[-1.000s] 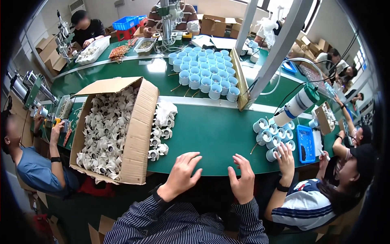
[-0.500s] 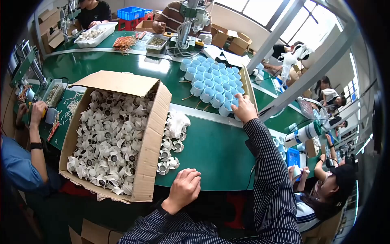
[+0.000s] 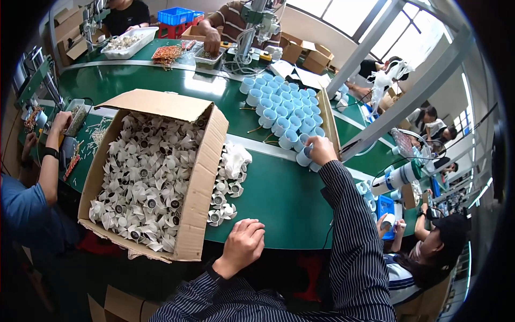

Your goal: The person applies glue to the motor housings with a dispenser, then retrieves fan blades from a box and presses them into the housings by hand.

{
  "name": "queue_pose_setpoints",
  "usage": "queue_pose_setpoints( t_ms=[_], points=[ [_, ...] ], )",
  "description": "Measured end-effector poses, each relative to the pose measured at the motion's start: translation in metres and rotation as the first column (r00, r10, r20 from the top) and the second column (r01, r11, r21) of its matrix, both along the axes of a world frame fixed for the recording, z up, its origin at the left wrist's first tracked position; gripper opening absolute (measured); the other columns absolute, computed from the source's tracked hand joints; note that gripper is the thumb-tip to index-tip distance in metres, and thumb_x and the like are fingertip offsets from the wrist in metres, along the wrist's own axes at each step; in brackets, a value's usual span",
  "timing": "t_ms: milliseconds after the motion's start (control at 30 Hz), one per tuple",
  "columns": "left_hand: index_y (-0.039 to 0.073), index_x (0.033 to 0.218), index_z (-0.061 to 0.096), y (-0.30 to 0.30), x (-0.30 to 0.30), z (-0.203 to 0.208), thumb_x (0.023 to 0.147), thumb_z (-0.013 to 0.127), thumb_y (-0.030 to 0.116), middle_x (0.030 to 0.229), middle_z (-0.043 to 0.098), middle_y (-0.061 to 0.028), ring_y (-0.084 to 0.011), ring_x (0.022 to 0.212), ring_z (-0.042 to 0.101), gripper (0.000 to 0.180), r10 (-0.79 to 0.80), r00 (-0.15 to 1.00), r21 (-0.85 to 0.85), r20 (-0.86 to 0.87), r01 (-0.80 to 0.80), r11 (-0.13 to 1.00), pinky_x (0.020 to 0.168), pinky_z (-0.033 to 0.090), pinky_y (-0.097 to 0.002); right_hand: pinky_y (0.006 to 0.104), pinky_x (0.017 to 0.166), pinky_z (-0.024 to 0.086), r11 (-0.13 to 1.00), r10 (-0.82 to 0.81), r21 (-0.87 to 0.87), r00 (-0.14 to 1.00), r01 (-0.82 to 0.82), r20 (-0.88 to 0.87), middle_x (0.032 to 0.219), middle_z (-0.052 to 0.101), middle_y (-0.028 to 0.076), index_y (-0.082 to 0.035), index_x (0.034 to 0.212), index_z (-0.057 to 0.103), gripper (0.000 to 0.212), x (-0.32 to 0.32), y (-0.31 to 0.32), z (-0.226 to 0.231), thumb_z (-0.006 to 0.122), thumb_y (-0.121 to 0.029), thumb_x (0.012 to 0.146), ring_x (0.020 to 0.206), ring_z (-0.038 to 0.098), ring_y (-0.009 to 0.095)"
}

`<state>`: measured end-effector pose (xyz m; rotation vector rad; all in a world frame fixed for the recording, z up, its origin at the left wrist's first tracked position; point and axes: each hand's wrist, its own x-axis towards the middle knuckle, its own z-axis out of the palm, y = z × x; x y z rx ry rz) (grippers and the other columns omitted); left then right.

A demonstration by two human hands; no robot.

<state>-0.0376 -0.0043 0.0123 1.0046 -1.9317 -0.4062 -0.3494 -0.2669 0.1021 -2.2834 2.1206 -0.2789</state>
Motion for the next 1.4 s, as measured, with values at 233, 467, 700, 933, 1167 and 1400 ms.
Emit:
queue_pose_setpoints(
  t_ms=[233, 467, 700, 933, 1167, 1400],
  points=[
    [0.002, 0.129, 0.072, 0.004, 0.001, 0.008, 0.087, 0.084, 0.013, 0.136, 0.071, -0.0141, -0.0347, 0.126, 0.068, 0.045, -0.009, 1.0, 0.057, 0.029, 0.007, 0.998, 0.108, 0.054, -0.0469, 0.0539, 0.088, 0.063, 0.97, 0.238, 0.036, 0.969, -0.24, 0.062, 0.108, 0.075, 0.023, -0.012, 0.108, 0.081, 0.027, 0.025, 0.118, -0.004, 0.073, -0.001, 0.085, 0.094, 0.077, 0.045],
    [-0.003, 0.167, 0.033, 0.002, -0.007, 0.007, 0.074, 0.101, 0.039, 0.168, 0.041, -0.0313, -0.0477, 0.148, 0.052, 0.123, 0.046, 0.995, 0.042, 0.088, -0.049, 0.998, 0.118, 0.048, -0.0549, 0.0495, 0.076, 0.066, 0.88, 0.389, 0.213, 0.902, -0.424, 0.187, 0.117, 0.07, 0.025, -0.008, 0.118, 0.074, 0.026, 0.099, 0.21, 0.027, 0.073, -0.004, 0.091, 0.084, 0.077, 0.044],
    [-0.002, 0.168, 0.03, 0.005, 0.002, 0.0, 0.073, 0.102, 0.043, 0.167, 0.039, -0.0347, -0.051, 0.149, 0.049, 0.128, 0.089, 0.989, 0.073, 0.115, -0.098, 0.992, 0.119, 0.046, -0.0568, 0.0426, 0.076, 0.064, 0.891, 0.428, -0.052, 0.794, -0.452, 0.432, 0.122, 0.071, 0.017, -0.007, 0.128, 0.072, 0.031, 0.1, 0.152, 0.048, 0.077, -0.015, 0.098, 0.082, 0.077, 0.029],
    [0.0, 0.169, 0.031, 0.002, -0.002, 0.005, 0.079, 0.098, 0.043, 0.168, 0.038, -0.0329, -0.0486, 0.15, 0.049, 0.121, 0.051, 0.997, 0.082, 0.064, -0.057, 0.995, 0.121, 0.045, -0.0562, 0.0513, 0.094, 0.059, 0.994, 0.047, -0.104, 0.997, -0.04, 0.065, 0.12, 0.069, 0.022, -0.011, 0.133, 0.063, 0.042, 0.029, -0.022, 0.019, 0.078, -0.021, 0.096, 0.104, 0.075, 0.04],
    [0.0, 0.169, 0.033, 0.001, -0.002, 0.004, 0.082, 0.095, 0.045, 0.167, 0.039, -0.0319, -0.0475, 0.149, 0.05, 0.116, 0.046, 0.997, 0.099, 0.061, -0.052, 0.994, 0.122, 0.045, -0.0557, 0.0554, 0.096, 0.058, 0.984, 0.176, 0.042, 0.984, -0.175, -0.031, 0.121, 0.069, 0.026, -0.016, 0.14, 0.057, 0.053, 0.023, -0.077, -0.017, 0.072, -0.007, 0.09, 0.109, 0.073, 0.048],
    [-0.001, 0.166, 0.035, 0.001, -0.002, 0.003, 0.081, 0.096, 0.05, 0.165, 0.042, -0.0317, -0.0478, 0.146, 0.052, 0.117, 0.069, 0.994, 0.057, 0.081, -0.074, 0.996, 0.121, 0.045, -0.0567, 0.0572, 0.097, 0.06, 0.998, 0.054, -0.045, 0.998, -0.053, 0.022, 0.122, 0.069, 0.026, -0.018, 0.14, 0.057, 0.055, 0.032, -0.069, -0.023, 0.074, -0.003, 0.089, 0.109, 0.073, 0.05]
  ],
)
